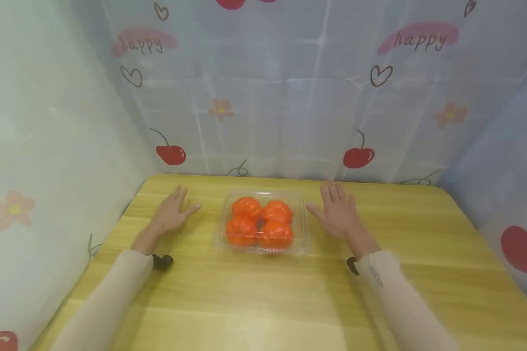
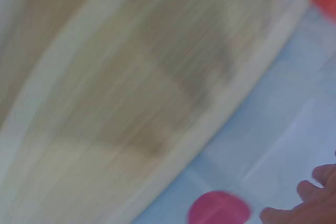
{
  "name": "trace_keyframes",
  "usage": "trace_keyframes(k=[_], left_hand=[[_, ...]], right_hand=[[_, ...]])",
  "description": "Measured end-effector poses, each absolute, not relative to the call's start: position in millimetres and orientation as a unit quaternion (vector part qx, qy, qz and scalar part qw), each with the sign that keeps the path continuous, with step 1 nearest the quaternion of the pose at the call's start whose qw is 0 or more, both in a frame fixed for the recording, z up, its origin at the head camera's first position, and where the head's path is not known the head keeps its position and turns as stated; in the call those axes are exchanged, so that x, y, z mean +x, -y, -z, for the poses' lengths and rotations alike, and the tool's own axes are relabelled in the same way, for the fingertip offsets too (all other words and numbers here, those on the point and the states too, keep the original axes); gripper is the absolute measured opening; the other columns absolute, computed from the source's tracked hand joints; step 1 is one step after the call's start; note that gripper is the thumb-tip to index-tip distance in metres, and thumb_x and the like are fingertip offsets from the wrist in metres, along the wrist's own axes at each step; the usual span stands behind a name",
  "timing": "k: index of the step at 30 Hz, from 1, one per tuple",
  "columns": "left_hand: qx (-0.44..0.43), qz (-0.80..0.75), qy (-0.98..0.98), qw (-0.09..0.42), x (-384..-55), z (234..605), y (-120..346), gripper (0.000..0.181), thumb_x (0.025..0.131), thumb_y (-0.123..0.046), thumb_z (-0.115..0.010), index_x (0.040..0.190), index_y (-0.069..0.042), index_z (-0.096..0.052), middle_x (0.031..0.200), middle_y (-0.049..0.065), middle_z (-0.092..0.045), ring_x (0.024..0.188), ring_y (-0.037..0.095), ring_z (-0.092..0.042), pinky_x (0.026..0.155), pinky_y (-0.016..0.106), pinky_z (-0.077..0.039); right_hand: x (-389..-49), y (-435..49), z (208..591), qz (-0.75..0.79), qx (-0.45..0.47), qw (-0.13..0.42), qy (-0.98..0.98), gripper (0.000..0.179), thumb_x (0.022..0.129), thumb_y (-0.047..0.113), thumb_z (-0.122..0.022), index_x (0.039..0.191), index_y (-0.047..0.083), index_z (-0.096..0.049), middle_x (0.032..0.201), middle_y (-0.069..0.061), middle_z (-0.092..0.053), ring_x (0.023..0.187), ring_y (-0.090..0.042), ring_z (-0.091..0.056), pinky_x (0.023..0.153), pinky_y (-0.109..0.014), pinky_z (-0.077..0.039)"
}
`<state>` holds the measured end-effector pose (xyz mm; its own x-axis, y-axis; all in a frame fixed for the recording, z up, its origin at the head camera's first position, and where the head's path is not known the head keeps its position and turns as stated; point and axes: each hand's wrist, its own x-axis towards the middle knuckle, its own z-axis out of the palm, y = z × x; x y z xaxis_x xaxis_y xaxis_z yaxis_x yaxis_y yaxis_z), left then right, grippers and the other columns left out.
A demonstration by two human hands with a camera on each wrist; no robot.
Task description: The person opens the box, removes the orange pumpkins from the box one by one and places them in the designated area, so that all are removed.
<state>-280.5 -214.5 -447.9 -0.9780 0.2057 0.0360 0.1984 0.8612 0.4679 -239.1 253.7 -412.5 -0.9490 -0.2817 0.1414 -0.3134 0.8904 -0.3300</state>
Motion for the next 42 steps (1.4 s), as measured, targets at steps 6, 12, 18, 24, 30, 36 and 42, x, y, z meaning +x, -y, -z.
trace_keyframes(k=[6,12,18,24,30,36,42], left_hand=[[0.128,-0.451,-0.883,0.017,-249,447,188,0.08,0.1,-0.051,-0.051,0.155,-0.001,-0.021,0.158,0.023,-0.024,0.141,0.043,-0.03,0.111,0.061,-0.028],[0.157,-0.605,-0.775,0.095,-210,445,156,0.088,0.098,-0.033,-0.059,0.158,-0.006,-0.001,0.164,0.016,-0.003,0.143,0.041,-0.025,0.111,0.061,-0.029],[0.151,-0.646,-0.734,0.142,-187,451,133,0.107,0.089,-0.026,-0.074,0.158,-0.008,0.007,0.162,0.018,-0.01,0.143,0.038,-0.027,0.11,0.053,-0.034],[0.144,-0.658,-0.727,0.131,-179,458,119,0.115,0.083,-0.018,-0.081,0.158,-0.007,0.006,0.162,0.017,-0.013,0.139,0.034,-0.037,0.11,0.045,-0.036],[0.141,-0.639,-0.749,0.106,-177,461,114,0.117,0.081,-0.02,-0.083,0.158,-0.007,0.005,0.164,0.011,-0.006,0.146,0.03,-0.022,0.116,0.045,-0.024],[0.133,-0.639,-0.751,0.098,-177,461,113,0.114,0.083,-0.018,-0.082,0.158,-0.008,0.003,0.163,0.01,-0.012,0.146,0.029,-0.022,0.115,0.044,-0.026],[0.131,-0.632,-0.758,0.091,-179,461,113,0.11,0.084,-0.018,-0.08,0.158,-0.006,0.0,0.163,0.012,-0.015,0.146,0.031,-0.02,0.115,0.048,-0.026]], right_hand=[[-204,-231,414,-0.313,0.183,0.045,0.931,0.077,0.103,0.042,-0.048,0.155,-0.005,-0.015,0.16,-0.028,-0.006,0.146,-0.045,-0.005,0.113,-0.067,-0.01],[-176,-214,421,-0.444,0.148,-0.008,0.884,0.101,0.09,0.04,-0.072,0.159,0.008,-0.005,0.162,-0.02,0.006,0.146,-0.045,-0.004,0.109,-0.072,-0.016],[-159,-205,433,-0.558,0.117,-0.074,0.818,0.117,0.083,0.027,-0.08,0.158,0.015,0.01,0.162,-0.018,0.01,0.143,-0.05,-0.011,0.111,-0.064,-0.024],[-153,-201,443,-0.603,0.099,-0.111,0.784,0.12,0.082,0.021,-0.081,0.158,0.016,0.012,0.163,-0.019,0.002,0.146,-0.044,-0.008,0.112,-0.062,-0.024],[-155,-200,446,-0.609,0.11,-0.095,0.779,0.118,0.085,0.017,-0.079,0.157,0.019,0.014,0.164,-0.009,0.008,0.148,-0.036,-0.002,0.112,-0.062,-0.02],[-156,-199,446,-0.613,0.113,-0.075,0.778,0.116,0.086,0.015,-0.078,0.158,0.018,0.012,0.164,-0.009,0.008,0.148,-0.038,-0.006,0.111,-0.061,-0.024],[-153,-196,446,-0.601,0.107,-0.062,0.79,0.112,0.088,0.013,-0.075,0.158,0.022,0.011,0.164,-0.016,0.003,0.147,-0.04,-0.008,0.111,-0.063,-0.021]])
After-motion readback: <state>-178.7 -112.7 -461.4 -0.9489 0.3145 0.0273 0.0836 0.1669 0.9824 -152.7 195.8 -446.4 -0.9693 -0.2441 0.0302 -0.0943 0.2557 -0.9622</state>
